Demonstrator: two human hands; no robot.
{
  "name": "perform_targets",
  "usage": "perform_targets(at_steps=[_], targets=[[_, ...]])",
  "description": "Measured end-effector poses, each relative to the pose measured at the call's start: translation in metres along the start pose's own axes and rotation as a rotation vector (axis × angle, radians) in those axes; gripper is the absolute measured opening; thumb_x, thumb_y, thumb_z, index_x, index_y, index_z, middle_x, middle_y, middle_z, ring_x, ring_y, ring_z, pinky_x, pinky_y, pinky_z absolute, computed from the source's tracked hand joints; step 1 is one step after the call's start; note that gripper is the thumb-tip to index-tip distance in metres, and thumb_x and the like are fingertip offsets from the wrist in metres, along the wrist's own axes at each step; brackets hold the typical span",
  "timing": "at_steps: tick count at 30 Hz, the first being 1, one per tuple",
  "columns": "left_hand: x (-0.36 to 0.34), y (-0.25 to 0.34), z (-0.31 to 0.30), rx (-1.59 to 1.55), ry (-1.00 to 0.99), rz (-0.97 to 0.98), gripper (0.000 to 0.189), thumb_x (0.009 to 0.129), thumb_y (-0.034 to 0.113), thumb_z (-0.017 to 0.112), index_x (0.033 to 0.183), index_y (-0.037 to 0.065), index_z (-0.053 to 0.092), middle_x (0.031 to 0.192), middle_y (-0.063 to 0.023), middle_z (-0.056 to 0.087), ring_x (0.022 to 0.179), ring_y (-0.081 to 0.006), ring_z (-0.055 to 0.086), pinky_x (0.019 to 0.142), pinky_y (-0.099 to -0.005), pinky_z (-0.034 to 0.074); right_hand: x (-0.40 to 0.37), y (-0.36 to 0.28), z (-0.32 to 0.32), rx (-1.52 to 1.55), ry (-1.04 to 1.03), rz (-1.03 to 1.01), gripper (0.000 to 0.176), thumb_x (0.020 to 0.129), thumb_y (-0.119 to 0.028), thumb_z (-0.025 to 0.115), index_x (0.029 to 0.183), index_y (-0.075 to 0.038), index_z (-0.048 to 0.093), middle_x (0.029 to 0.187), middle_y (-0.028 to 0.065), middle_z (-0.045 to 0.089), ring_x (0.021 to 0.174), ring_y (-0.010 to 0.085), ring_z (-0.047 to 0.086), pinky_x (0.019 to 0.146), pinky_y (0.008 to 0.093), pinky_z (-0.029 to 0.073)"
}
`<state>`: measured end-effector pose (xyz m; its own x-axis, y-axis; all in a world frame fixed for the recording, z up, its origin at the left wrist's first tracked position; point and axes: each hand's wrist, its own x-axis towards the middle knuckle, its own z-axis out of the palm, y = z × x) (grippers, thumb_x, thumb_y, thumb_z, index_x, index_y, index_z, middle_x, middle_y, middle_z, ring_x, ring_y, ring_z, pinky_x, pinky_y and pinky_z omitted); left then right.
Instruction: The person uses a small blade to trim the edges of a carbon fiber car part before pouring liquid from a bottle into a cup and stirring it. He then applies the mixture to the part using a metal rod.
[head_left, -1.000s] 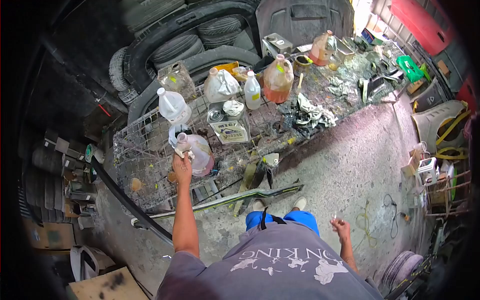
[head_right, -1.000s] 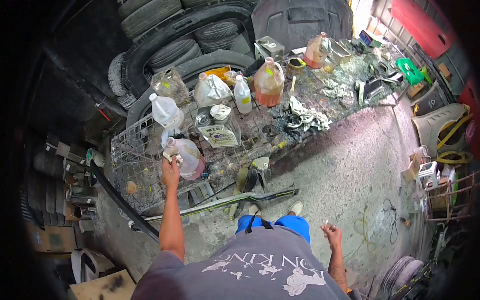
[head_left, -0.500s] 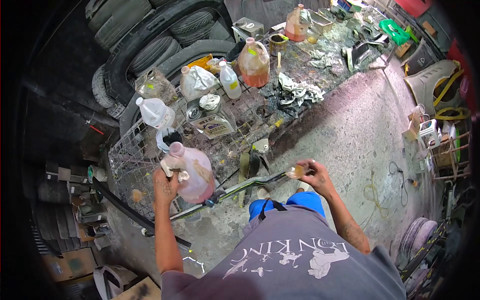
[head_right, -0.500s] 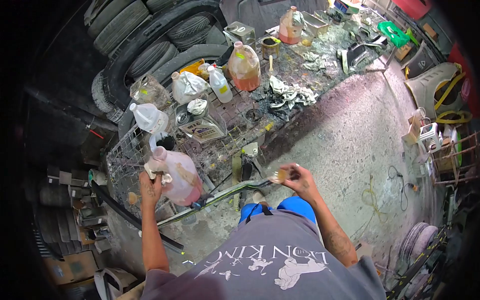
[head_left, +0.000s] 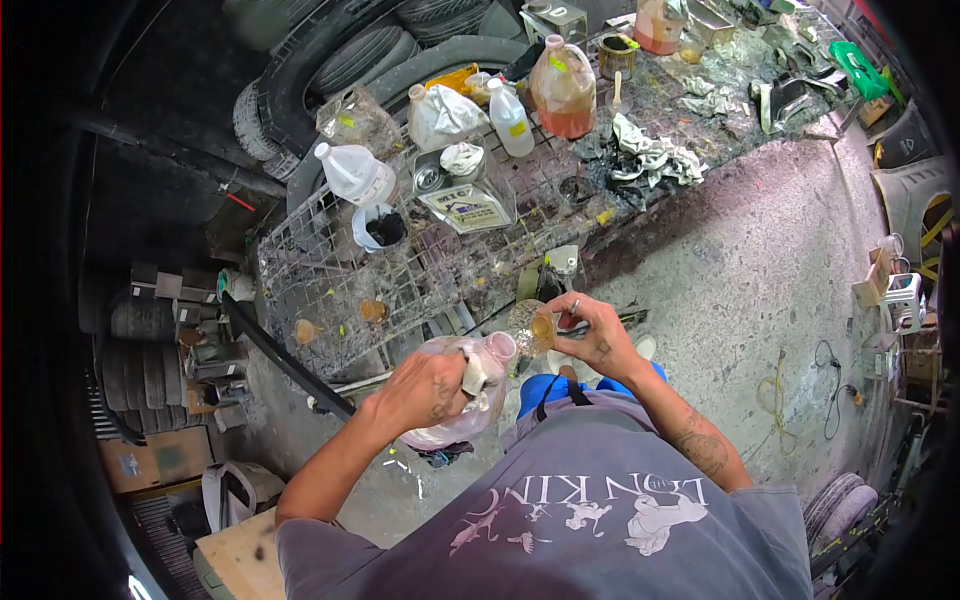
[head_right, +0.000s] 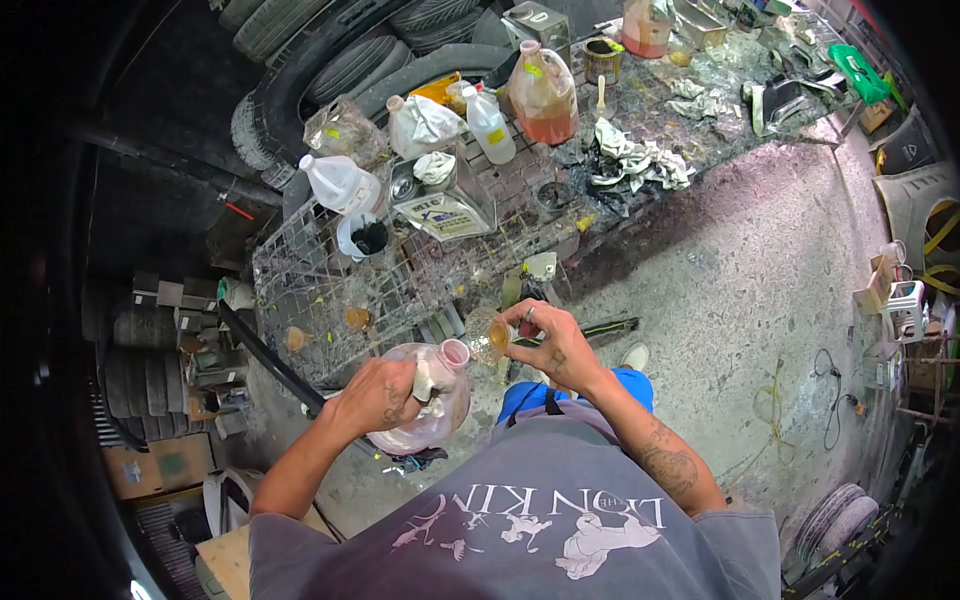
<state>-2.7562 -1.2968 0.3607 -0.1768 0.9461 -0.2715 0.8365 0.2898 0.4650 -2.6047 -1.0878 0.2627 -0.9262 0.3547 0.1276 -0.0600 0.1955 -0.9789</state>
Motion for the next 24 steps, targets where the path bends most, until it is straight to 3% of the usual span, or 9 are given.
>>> perform_targets(at_steps=[11,24], targets=[[0.014,0.029,-0.011,0.183,-0.227,-0.034,0.014,0.069,0.009,0.055,0.066,-0.003,0.05,0.059,-0.0215,0.054,0.056,-0.0385,0.057,0.052,-0.0456,0.045,-0.01,0.013,0.002,0.017,-0.077,-0.102,0.029,0.069,-0.005,0.073,0.096,-0.004,0.062,0.096,0.0065,0.064,0.081,0.0224,0.06,0.071,0.0302,0.05],[0.03,0.032,-0.006,0.174,-0.33,-0.024,0.02,0.072,0.013,0.058,0.064,-0.004,0.051,0.058,-0.0228,0.053,0.058,-0.0418,0.055,0.055,-0.046,0.044,-0.018,0.031,0.006,-0.012,-0.08,-0.113,0.033,0.067,-0.012,0.077,0.096,-0.008,0.062,0.084,0.0073,0.062,0.069,0.0223,0.056,0.065,0.0339,0.047]])
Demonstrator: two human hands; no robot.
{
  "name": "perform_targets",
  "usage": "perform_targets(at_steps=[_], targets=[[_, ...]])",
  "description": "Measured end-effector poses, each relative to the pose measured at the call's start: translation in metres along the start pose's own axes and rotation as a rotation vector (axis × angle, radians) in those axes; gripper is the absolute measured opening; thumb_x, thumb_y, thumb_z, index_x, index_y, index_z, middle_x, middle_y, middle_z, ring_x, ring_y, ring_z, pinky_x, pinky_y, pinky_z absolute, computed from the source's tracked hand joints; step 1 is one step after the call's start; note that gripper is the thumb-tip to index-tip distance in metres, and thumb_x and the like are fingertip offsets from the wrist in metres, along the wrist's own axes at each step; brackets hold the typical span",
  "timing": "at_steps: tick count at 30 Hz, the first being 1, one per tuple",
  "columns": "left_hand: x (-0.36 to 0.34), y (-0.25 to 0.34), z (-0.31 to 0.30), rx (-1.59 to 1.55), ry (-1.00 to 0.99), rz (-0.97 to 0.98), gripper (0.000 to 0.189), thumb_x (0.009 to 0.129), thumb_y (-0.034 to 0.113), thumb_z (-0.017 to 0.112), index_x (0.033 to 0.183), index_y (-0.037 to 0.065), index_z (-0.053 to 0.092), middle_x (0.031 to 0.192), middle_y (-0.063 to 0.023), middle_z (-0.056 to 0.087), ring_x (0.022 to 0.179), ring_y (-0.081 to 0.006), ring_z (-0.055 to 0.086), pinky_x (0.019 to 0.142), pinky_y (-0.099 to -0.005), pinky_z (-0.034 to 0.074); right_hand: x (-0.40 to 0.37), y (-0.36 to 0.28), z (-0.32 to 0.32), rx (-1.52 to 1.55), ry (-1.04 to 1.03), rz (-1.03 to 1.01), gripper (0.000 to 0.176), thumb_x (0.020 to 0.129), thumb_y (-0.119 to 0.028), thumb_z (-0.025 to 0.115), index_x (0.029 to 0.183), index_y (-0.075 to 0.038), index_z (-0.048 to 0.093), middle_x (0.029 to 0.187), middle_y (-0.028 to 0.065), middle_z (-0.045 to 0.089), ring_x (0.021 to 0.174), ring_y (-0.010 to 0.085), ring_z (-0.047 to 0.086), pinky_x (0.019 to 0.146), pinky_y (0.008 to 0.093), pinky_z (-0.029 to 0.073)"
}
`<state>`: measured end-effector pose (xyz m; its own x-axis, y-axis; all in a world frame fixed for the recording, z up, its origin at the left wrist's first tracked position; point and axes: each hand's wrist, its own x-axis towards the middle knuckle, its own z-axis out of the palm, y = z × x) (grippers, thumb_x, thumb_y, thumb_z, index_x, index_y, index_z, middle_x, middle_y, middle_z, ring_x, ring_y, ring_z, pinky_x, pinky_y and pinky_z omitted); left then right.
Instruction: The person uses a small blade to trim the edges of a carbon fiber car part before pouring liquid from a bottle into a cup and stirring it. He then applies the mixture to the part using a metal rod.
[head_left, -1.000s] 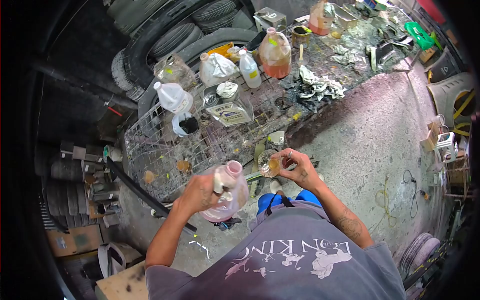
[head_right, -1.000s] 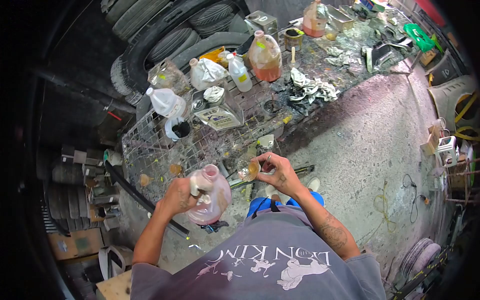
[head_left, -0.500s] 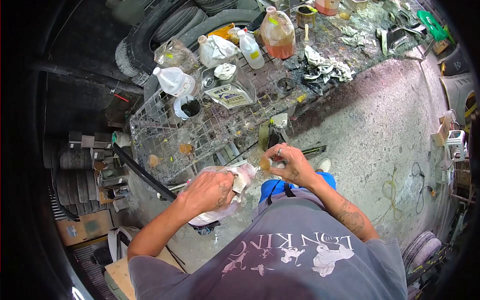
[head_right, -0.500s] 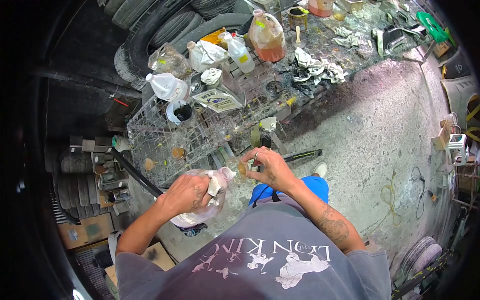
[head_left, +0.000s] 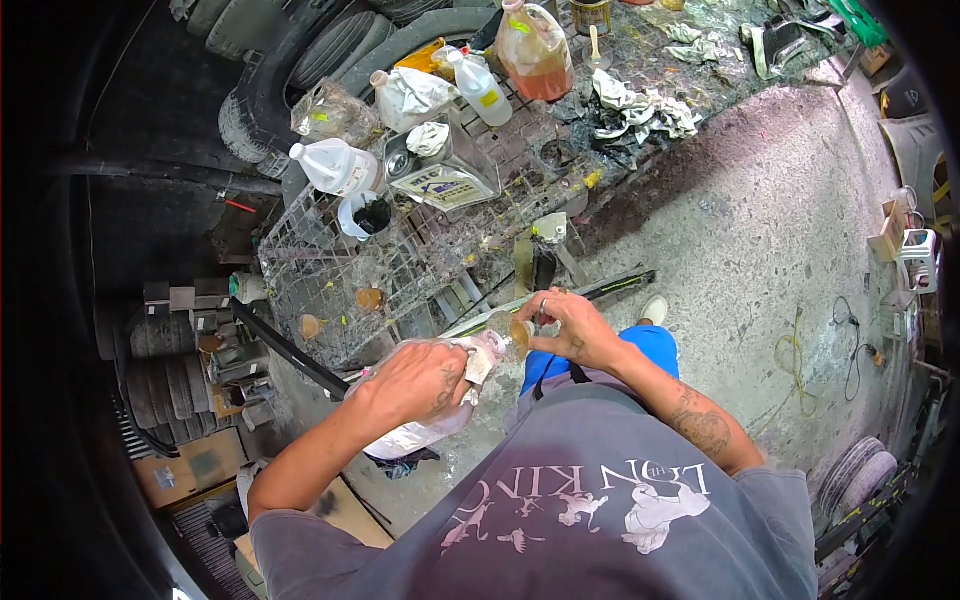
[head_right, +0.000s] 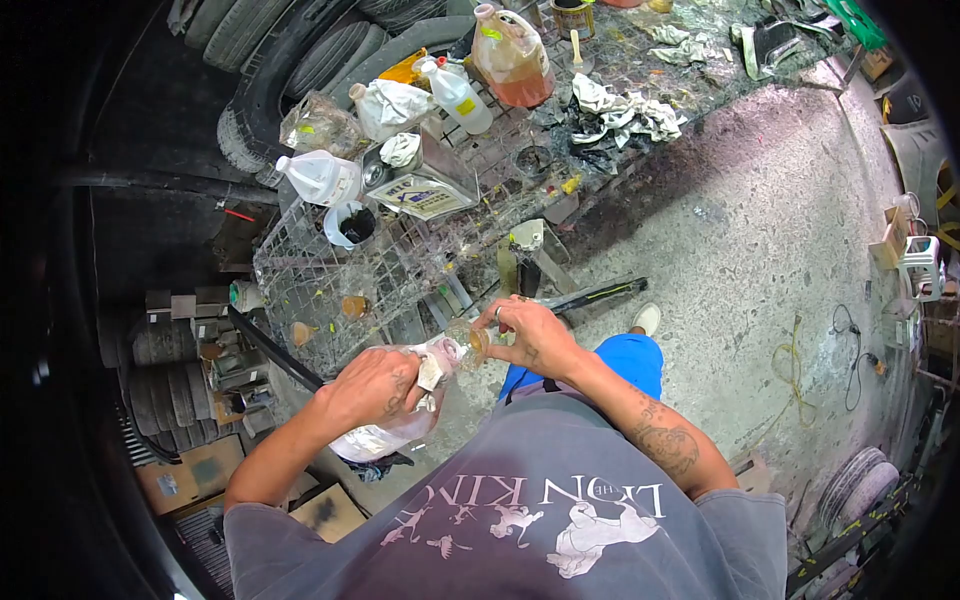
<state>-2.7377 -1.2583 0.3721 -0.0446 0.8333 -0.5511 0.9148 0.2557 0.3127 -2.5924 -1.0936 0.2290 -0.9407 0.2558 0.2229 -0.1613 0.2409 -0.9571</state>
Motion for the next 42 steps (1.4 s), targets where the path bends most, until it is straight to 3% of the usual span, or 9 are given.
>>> perform_targets(at_steps=[7,15,18,22,27,32,42], targets=[[-0.003,0.003,0.0,0.013,0.013,0.014,0.018,0.074,0.012,0.056,0.066,-0.003,0.051,0.057,-0.0221,0.053,0.057,-0.0411,0.055,0.054,-0.0464,0.043,-0.006,0.008,0.005,-0.016,-0.024,0.036,0.034,0.067,-0.017,0.077,0.097,-0.009,0.063,0.077,0.0089,0.058,0.069,0.0228,0.056,0.065,0.0357,0.047],[-0.011,0.011,-0.008,-0.053,0.109,0.03,0.014,0.07,0.009,0.056,0.072,-0.002,0.047,0.057,-0.02,0.051,0.056,-0.0402,0.053,0.052,-0.0467,0.041,-0.008,0.005,0.002,0.127,0.009,0.072,0.034,0.068,-0.013,0.076,0.099,-0.008,0.064,0.077,0.0072,0.059,0.067,0.0179,0.056,0.062,0.0303,0.046],[-0.014,0.011,-0.007,-0.057,0.086,-0.008,0.017,0.069,0.013,0.057,0.07,-0.004,0.055,0.065,-0.0221,0.058,0.061,-0.0387,0.058,0.057,-0.045,0.047,-0.01,0.005,0.002,0.183,-0.003,0.115,0.033,0.069,-0.011,0.074,0.1,-0.008,0.064,0.079,0.006,0.06,0.067,0.0157,0.055,0.063,0.0288,0.046],[-0.014,0.004,0.004,-0.076,0.135,0.025,0.013,0.068,0.008,0.056,0.071,-0.002,0.048,0.058,-0.0197,0.051,0.057,-0.0403,0.053,0.054,-0.0465,0.042,-0.011,0.008,0.004,0.186,-0.01,0.121,0.033,0.069,-0.009,0.073,0.101,-0.008,0.064,0.08,0.0055,0.061,0.066,0.015,0.054,0.063,0.0278,0.046],[-0.016,0.005,0.008,-0.091,0.128,0.025,0.012,0.07,0.008,0.056,0.07,-0.002,0.049,0.059,-0.0205,0.052,0.058,-0.0409,0.053,0.055,-0.0462,0.043,-0.012,0.003,0.007,0.152,-0.016,0.079,0.035,0.068,-0.012,0.076,0.1,-0.008,0.064,0.082,0.0065,0.062,0.068,0.0171,0.055,0.062,0.03,0.046],[-0.018,0.005,0.01,-0.031,-0.001,-0.045,0.012,0.072,0.009,0.056,0.07,-0.002,0.051,0.062,-0.0209,0.054,0.062,-0.0406,0.055,0.058,-0.0461,0.044,-0.014,0.006,0.012,0.07,-0.048,0.058,0.036,0.067,-0.015,0.077,0.099,-0.007,0.063,0.08,0.0087,0.06,0.069,0.0214,0.055,0.064,0.0334,0.045],[-0.018,0.003,0.023,-0.044,0.012,-0.048,0.015,0.071,0.011,0.057,0.066,-0.003,0.052,0.061,-0.0217,0.055,0.062,-0.0411,0.056,0.059,-0.0469,0.044,-0.017,0.007,0.019,0.07,-0.089,0.065,0.034,0.067,-0.021,0.077,0.095,-0.008,0.063,0.075,0.0104,0.058,0.069,0.024,0.056,0.065,0.0359,0.045]])
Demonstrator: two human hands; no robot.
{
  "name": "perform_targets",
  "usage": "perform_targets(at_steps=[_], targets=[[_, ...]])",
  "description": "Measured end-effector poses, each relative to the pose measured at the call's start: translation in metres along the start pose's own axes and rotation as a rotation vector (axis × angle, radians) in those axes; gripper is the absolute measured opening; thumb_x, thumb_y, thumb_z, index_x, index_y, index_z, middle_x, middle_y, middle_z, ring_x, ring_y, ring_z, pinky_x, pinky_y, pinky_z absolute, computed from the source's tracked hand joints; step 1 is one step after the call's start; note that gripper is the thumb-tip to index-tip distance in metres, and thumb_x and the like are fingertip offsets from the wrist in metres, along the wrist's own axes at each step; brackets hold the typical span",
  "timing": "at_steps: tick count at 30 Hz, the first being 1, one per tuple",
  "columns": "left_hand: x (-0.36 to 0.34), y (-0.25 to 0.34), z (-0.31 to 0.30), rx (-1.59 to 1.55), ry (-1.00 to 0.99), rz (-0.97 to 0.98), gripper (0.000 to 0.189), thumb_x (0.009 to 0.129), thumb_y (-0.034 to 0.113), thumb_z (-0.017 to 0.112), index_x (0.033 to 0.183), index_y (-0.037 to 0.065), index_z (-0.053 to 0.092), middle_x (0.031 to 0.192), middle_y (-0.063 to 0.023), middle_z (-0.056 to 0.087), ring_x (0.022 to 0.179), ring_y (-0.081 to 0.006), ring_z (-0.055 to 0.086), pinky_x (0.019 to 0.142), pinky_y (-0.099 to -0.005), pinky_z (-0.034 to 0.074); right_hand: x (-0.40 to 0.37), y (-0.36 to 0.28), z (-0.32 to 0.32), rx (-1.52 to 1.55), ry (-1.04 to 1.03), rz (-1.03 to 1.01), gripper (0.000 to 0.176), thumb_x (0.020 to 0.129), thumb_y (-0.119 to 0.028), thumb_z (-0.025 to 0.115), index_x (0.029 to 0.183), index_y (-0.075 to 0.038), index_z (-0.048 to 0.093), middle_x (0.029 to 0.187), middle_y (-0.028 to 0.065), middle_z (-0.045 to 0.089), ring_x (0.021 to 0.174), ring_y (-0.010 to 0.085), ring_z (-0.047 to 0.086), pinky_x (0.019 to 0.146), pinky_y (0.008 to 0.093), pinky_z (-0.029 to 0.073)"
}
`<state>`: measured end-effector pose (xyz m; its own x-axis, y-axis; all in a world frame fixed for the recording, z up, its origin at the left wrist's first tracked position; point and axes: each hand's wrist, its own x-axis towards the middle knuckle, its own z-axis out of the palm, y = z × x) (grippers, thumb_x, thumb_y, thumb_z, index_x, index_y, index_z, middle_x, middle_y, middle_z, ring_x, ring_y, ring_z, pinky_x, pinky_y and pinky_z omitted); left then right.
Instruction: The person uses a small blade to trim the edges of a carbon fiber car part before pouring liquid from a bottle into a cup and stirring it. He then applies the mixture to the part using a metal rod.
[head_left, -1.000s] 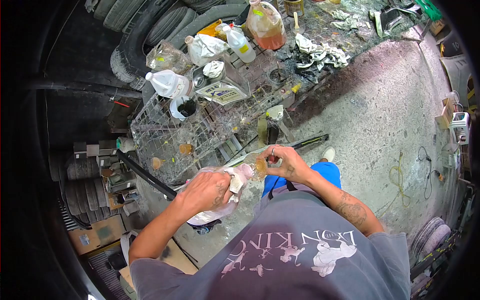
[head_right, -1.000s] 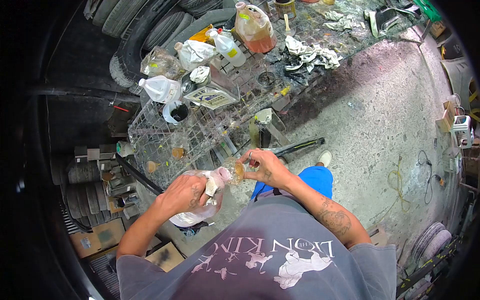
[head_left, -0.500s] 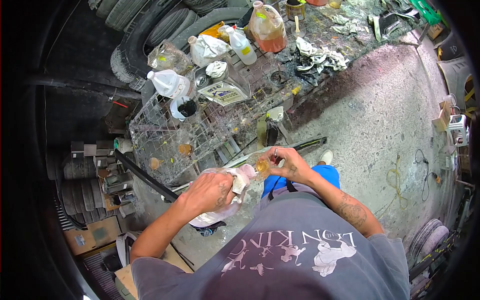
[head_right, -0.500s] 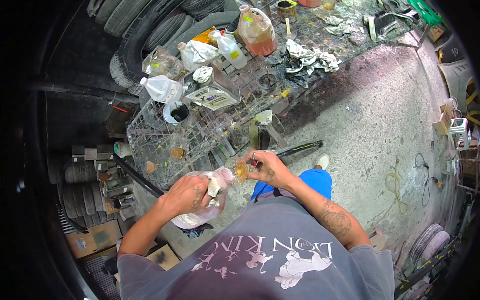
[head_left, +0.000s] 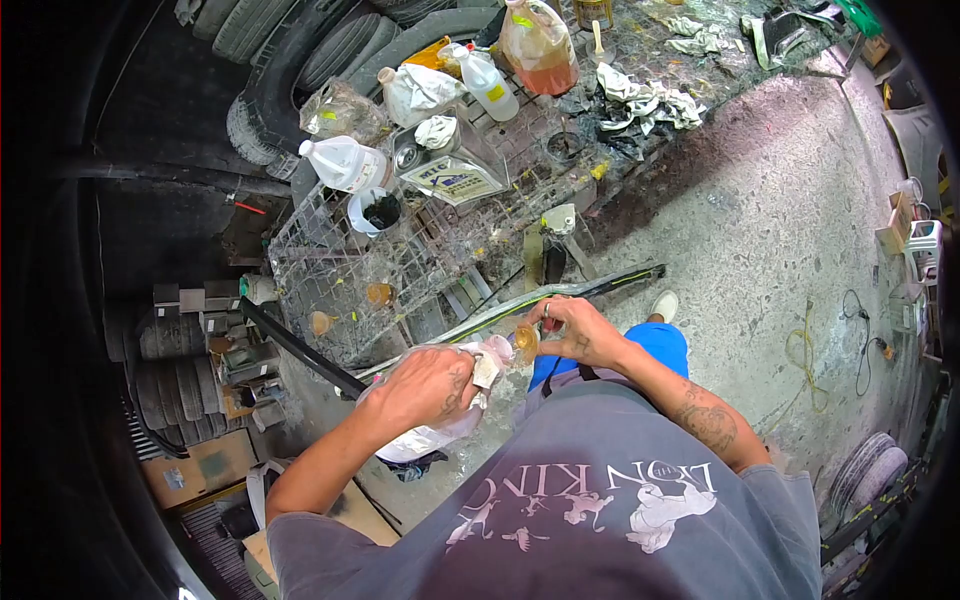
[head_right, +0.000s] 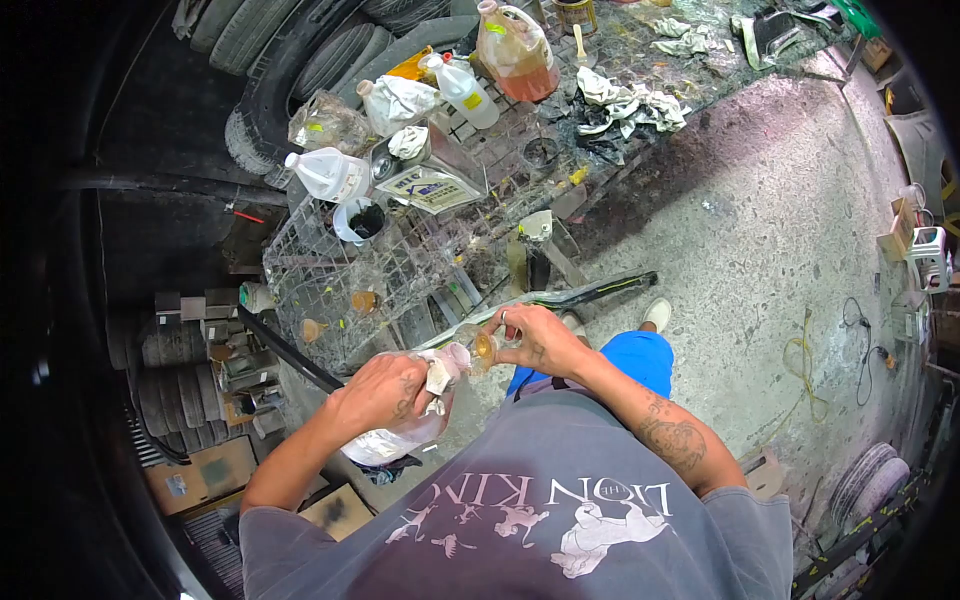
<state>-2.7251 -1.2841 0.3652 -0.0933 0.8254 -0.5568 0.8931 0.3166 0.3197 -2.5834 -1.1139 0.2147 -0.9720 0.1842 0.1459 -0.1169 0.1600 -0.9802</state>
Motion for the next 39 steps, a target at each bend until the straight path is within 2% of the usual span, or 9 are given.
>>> perform_targets(at_steps=[13,15,18,27,29,31,33,35,39], targets=[[0.003,-0.003,0.001,0.016,-0.009,0.027,0.013,0.07,0.011,0.057,0.068,-0.002,0.053,0.06,-0.0217,0.053,0.061,-0.0415,0.055,0.058,-0.0464,0.043,-0.002,0.006,-0.001,-0.003,0.04,-0.011,0.035,0.066,-0.022,0.079,0.094,-0.008,0.063,0.075,0.0099,0.059,0.068,0.0241,0.056,0.064,0.0364,0.045],[0.002,-0.003,0.0,0.017,0.021,0.023,0.012,0.07,0.01,0.057,0.07,-0.002,0.053,0.059,-0.0213,0.053,0.061,-0.0414,0.055,0.058,-0.0463,0.043,-0.002,0.002,-0.006,-0.015,-0.001,0.031,0.034,0.068,-0.014,0.078,0.098,-0.005,0.064,0.088,0.0075,0.064,0.074,0.019,0.058,0.066,0.0303,0.047],[-0.001,-0.003,-0.004,0.008,0.078,0.048,0.013,0.067,0.009,0.057,0.072,-0.002,0.051,0.057,-0.0207,0.051,0.058,-0.0409,0.054,0.056,-0.046,0.043,-0.001,0.005,-0.007,0.064,0.052,0.006,0.037,0.066,-0.017,0.079,0.097,-0.006,0.063,0.074,0.0079,0.058,0.067,0.0189,0.054,0.061,0.0316,0.045],[-0.006,-0.025,0.009,-0.05,0.13,0.053,0.013,0.065,0.005,0.055,0.076,0.0,0.049,0.062,-0.0178,0.055,0.057,-0.0392,0.053,0.051,-0.0456,0.042,0.008,-0.014,-0.021,0.137,0.06,0.046,0.032,0.068,-0.007,0.071,0.1,-0.005,0.064,0.08,0.0038,0.062,0.067,0.0123,0.055,0.065,0.0257,0.046],[-0.006,-0.029,0.015,-0.116,0.292,0.119,0.015,0.066,0.004,0.056,0.08,0.002,0.053,0.065,-0.0164,0.057,0.059,-0.0383,0.054,0.052,-0.0442,0.044,0.012,-0.019,-0.025,0.105,0.086,0.012,0.031,0.069,-0.009,0.071,0.1,-0.005,0.065,0.08,0.0027,0.063,0.067,0.0111,0.054,0.065,0.0256,0.046],[-0.006,-0.036,0.023,-0.141,0.343,0.117,0.017,0.066,0.004,0.057,0.083,0.004,0.056,0.067,-0.0157,0.058,0.06,-0.038,0.056,0.054,-0.0432,0.045,0.016,-0.025,-0.03,0.232,0.154,0.137,0.031,0.07,-0.011,0.071,0.099,-0.004,0.064,0.082,0.0025,0.064,0.068,0.0101,0.055,0.067,0.0261,0.047],[-0.006,-0.046,0.029,-0.166,0.388,0.117,0.018,0.067,0.005,0.058,0.085,0.006,0.059,0.068,-0.015,0.059,0.062,-0.0377,0.057,0.055,-0.0422,0.046,0.021,-0.039,-0.036,0.244,0.149,0.126,0.031,0.07,-0.011,0.072,0.099,-0.003,0.064,0.086,0.0031,0.065,0.071,0.0098,0.056,0.069,0.0266,0.047],[-0.005,-0.058,0.032,-0.257,0.479,0.066,0.021,0.069,0.005,0.06,0.089,0.008,0.064,0.074,-0.0142,0.062,0.067,-0.0371,0.059,0.058,-0.0404,0.049,0.022,-0.049,-0.041,0.231,0.158,0.051,0.032,0.069,-0.012,0.073,0.098,-0.002,0.064,0.09,0.0055,0.066,0.074,0.0113,0.059,0.071,0.027,0.048],[0.004,-0.101,0.038,-0.462,0.636,-0.086,0.014,0.078,0.003,0.057,0.09,0.002,0.064,0.079,-0.0148,0.066,0.071,-0.0301,0.065,0.064,-0.0362,0.05,0.01,-0.058,-0.05,0.125,0.168,0.037,0.036,0.067,-0.012,0.076,0.099,-0.002,0.064,0.095,0.0076,0.066,0.078,0.0153,0.061,0.073,0.0277,0.048]])
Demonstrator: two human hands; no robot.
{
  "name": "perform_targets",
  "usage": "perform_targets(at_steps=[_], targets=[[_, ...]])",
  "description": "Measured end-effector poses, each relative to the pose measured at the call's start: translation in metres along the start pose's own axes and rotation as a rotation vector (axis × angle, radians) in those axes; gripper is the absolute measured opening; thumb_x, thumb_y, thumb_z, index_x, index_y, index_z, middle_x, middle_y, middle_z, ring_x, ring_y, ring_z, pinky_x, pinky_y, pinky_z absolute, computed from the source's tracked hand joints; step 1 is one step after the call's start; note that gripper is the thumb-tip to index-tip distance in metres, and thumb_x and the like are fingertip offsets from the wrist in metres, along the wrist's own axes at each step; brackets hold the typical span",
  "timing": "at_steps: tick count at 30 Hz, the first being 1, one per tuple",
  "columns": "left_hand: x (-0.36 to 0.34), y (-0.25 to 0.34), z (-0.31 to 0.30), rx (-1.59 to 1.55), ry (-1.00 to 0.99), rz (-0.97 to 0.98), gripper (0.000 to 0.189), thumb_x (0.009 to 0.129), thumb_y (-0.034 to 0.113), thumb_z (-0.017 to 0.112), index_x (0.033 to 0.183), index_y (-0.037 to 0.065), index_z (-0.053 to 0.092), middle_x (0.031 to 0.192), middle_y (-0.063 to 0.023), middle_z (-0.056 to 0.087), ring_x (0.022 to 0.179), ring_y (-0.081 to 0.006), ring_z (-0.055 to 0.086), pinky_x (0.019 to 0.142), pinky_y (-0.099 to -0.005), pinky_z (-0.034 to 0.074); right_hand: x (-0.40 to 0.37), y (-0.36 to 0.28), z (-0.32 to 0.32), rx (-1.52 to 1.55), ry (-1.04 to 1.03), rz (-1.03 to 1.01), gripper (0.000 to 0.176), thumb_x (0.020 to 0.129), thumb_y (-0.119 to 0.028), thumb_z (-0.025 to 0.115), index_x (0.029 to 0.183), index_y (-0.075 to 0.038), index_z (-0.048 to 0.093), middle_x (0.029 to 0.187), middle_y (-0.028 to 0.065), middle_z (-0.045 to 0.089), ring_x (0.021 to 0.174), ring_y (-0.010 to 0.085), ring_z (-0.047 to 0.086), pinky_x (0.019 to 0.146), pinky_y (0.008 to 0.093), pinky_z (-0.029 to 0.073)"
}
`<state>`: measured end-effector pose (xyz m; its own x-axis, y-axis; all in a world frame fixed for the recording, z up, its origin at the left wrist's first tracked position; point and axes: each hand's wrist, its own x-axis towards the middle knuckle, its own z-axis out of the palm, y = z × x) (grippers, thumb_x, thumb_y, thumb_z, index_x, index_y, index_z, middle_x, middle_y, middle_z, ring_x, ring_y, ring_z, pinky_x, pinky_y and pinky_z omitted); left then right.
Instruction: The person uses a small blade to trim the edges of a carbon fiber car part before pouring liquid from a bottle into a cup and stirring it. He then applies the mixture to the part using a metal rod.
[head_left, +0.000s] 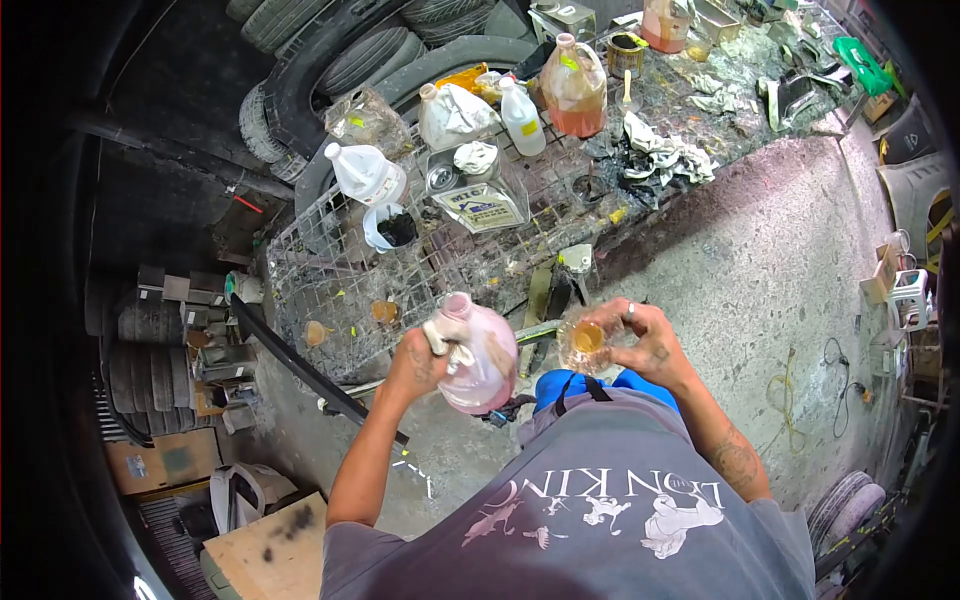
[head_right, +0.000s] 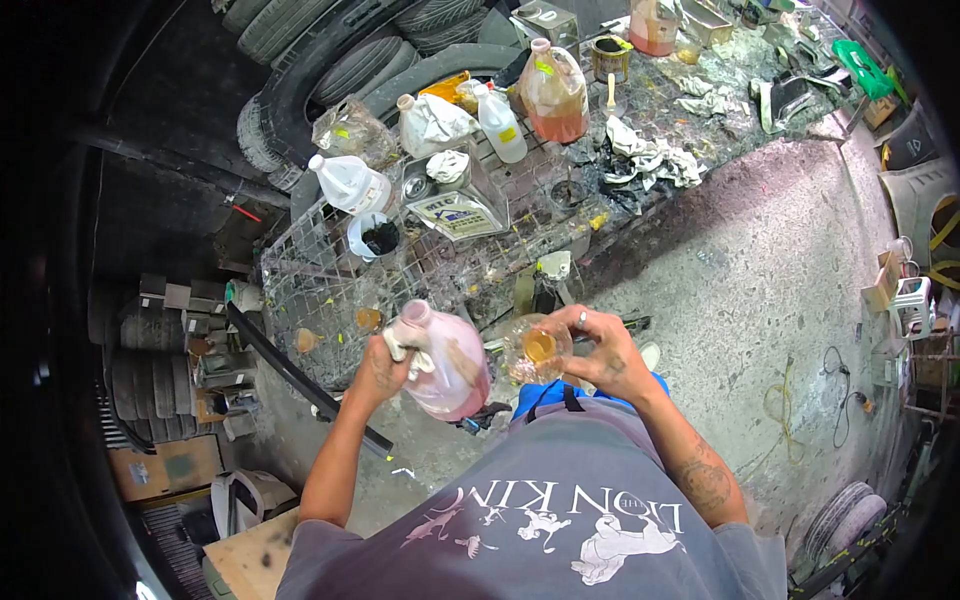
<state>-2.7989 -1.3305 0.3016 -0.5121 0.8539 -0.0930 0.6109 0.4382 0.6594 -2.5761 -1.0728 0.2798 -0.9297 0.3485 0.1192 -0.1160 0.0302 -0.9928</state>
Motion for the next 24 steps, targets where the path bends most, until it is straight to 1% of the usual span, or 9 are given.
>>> perform_targets(at_steps=[4,6,9,13,14,17,19,22,24], targets=[[0.013,-0.027,-0.016,0.035,0.227,-0.104,0.013,0.082,0.002,0.055,0.09,-0.002,0.064,0.078,-0.016,0.067,0.072,-0.0246,0.066,0.065,-0.0338,0.049,-0.025,0.002,-0.012,-0.136,0.044,0.069,0.039,0.066,-0.012,0.077,0.102,-0.003,0.064,0.095,0.0081,0.065,0.081,0.0167,0.061,0.074,0.0272,0.047],[0.018,-0.052,-0.018,0.026,0.258,-0.12,0.014,0.082,0.005,0.057,0.091,-0.002,0.065,0.079,-0.0165,0.067,0.072,-0.0254,0.066,0.065,-0.0341,0.048,-0.04,0.006,-0.017,-0.106,0.056,0.138,0.036,0.068,-0.011,0.076,0.101,-0.003,0.064,0.097,0.0074,0.065,0.086,0.0152,0.06,0.078,0.0267,0.046],[0.03,-0.074,-0.018,0.047,0.492,-0.175,0.015,0.085,0.009,0.058,0.09,-0.003,0.065,0.078,-0.0166,0.067,0.068,-0.0268,0.065,0.062,-0.0349,0.047,-0.053,0.002,-0.017,0.067,0.239,0.18,0.035,0.069,-0.009,0.075,0.101,-0.001,0.063,0.101,0.0057,0.064,0.094,0.0146,0.059,0.084,0.0279,0.045],[0.057,-0.133,-0.001,0.047,0.73,-0.049,0.022,0.086,0.017,0.059,0.082,-0.004,0.064,0.074,-0.0178,0.066,0.065,-0.029,0.062,0.06,-0.0382,0.044,-0.064,0.014,-0.026,0.107,0.325,0.196,0.036,0.071,-0.004,0.072,0.105,-0.001,0.061,0.103,0.0072,0.063,0.098,0.0161,0.059,0.09,0.0299,0.044],[0.063,-0.16,0.001,0.135,0.71,-0.226,0.023,0.085,0.018,0.06,0.081,-0.004,0.064,0.072,-0.0185,0.065,0.065,-0.0284,0.062,0.059,-0.0396,0.043,-0.062,0.012,-0.028,0.081,0.36,0.207,0.036,0.071,-0.004,0.072,0.105,-0.001,0.061,0.103,0.0072,0.063,0.098,0.0161,0.059,0.09,0.0299,0.044],[0.078,-0.182,0.014,-0.11,0.781,-0.203,0.032,0.086,0.026,0.063,0.087,-0.005,0.067,0.078,-0.0138,0.068,0.067,-0.0225,0.062,0.062,-0.0359,0.046,-0.061,0.008,-0.03,-0.036,0.384,0.123,0.036,0.072,-0.004,0.071,0.107,-0.001,0.061,0.104,0.0067,0.063,0.098,0.0166,0.059,0.09,0.0307,0.045],[0.082,-0.182,0.011,-0.19,0.837,-0.371,0.033,0.086,0.026,0.062,0.09,-0.006,0.067,0.079,-0.0133,0.068,0.067,-0.0197,0.062,0.062,-0.0347,0.046,-0.06,0.012,-0.029,0.042,0.36,0.096,0.036,0.073,-0.006,0.071,0.108,-0.002,0.06,0.104,0.0061,0.063,0.096,0.0159,0.059,0.088,0.0301,0.046],[0.082,-0.183,0.002,-0.135,0.737,-0.297,0.037,0.089,0.029,0.06,0.086,-0.008,0.065,0.076,-0.0145,0.066,0.065,-0.0229,0.06,0.059,-0.0381,0.044,-0.061,0.012,-0.028,0.024,0.407,0.133,0.037,0.075,-0.007,0.072,0.109,-0.002,0.06,0.104,0.0053,0.063,0.095,0.0144,0.059,0.087,0.0296,0.047],[0.084,-0.187,-0.006,-0.138,0.66,-0.431,0.042,0.087,0.034,0.062,0.082,-0.007,0.064,0.071,-0.014,0.064,0.066,-0.0226,0.059,0.06,-0.0389,0.044,-0.062,0.018,-0.025,0.072,0.448,0.125,0.038,0.076,-0.009,0.073,0.11,-0.003,0.06,0.103,0.0041,0.063,0.092,0.012,0.059,0.085,0.0281,0.047]])
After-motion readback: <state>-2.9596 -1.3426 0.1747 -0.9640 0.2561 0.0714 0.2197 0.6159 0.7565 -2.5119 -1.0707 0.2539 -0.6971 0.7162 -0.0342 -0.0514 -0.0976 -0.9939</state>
